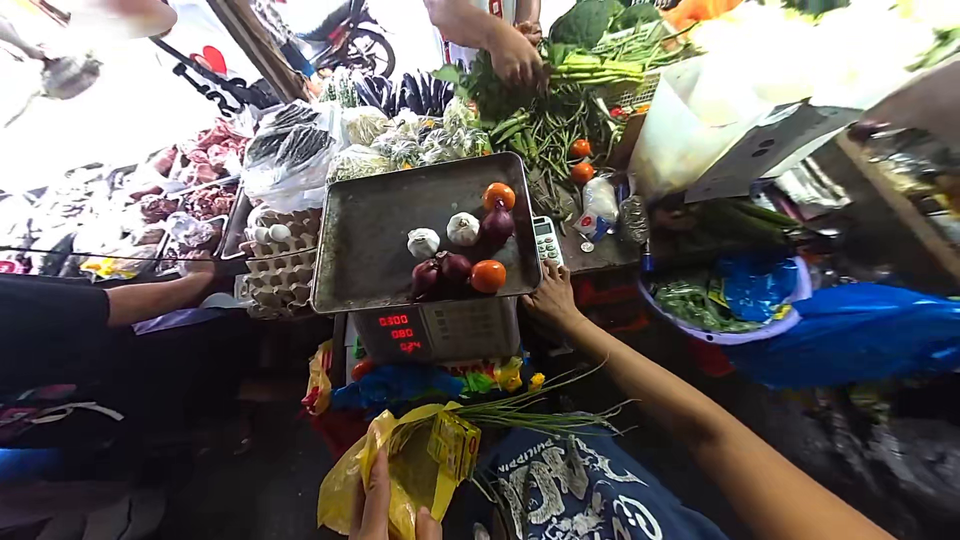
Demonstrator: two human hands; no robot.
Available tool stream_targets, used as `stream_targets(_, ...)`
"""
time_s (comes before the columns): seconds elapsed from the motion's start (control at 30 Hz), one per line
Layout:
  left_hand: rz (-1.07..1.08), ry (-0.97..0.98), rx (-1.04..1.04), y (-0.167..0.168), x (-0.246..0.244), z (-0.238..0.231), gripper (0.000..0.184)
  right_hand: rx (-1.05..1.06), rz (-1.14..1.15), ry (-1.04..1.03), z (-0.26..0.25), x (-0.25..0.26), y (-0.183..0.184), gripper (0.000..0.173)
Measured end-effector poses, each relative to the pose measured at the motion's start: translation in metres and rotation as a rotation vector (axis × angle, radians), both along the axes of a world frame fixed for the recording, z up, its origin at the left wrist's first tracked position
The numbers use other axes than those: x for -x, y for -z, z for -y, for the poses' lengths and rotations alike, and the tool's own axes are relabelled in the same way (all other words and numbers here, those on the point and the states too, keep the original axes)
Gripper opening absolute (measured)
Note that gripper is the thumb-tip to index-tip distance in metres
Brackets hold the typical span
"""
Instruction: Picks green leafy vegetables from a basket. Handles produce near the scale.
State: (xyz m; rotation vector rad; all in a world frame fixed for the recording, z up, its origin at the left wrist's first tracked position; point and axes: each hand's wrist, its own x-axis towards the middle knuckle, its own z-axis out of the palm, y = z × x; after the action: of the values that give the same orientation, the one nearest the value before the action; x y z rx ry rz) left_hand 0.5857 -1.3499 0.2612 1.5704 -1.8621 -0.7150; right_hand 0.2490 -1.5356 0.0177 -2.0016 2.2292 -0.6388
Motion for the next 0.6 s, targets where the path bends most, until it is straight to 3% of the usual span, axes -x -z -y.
stream_targets(0.2, 0.072, -0.003, 0.021, 0.006, -0.006, 0.003, 0.068, 0.054, 0.067, 0.003, 0.003, -0.005, -0.014, 0.051)
stream_targets(0.3, 0.204, -0.167, 0.062, 0.018, -0.010, 0.006, 0.057, 0.114, 0.056, 0.109, -0.005, 0.001, -0.018, 0.051)
stream_targets(0.4, 0.270, -0.283, 0.035, 0.025, -0.019, 0.005, 0.051, -0.057, 0.113, 0.167, -0.013, 0.011, -0.021, 0.053)
stream_targets(0.47, 0.319, -0.337, 0.069, 0.034, -0.026, 0.004, 0.047, -0.117, 0.328, 0.231, -0.010, 0.022, -0.047, 0.047)
stream_targets(0.53, 0.372, -0.408, 0.102, 0.043, -0.033, 0.004, 0.042, 0.091, 0.493, 0.281, -0.007, 0.029, -0.089, 0.043)
stream_targets(0.6, 0.430, -0.466, 0.115, 0.047, -0.040, 0.005, 0.041, 0.318, 0.469, 0.202, -0.009, 0.020, -0.152, 0.041)
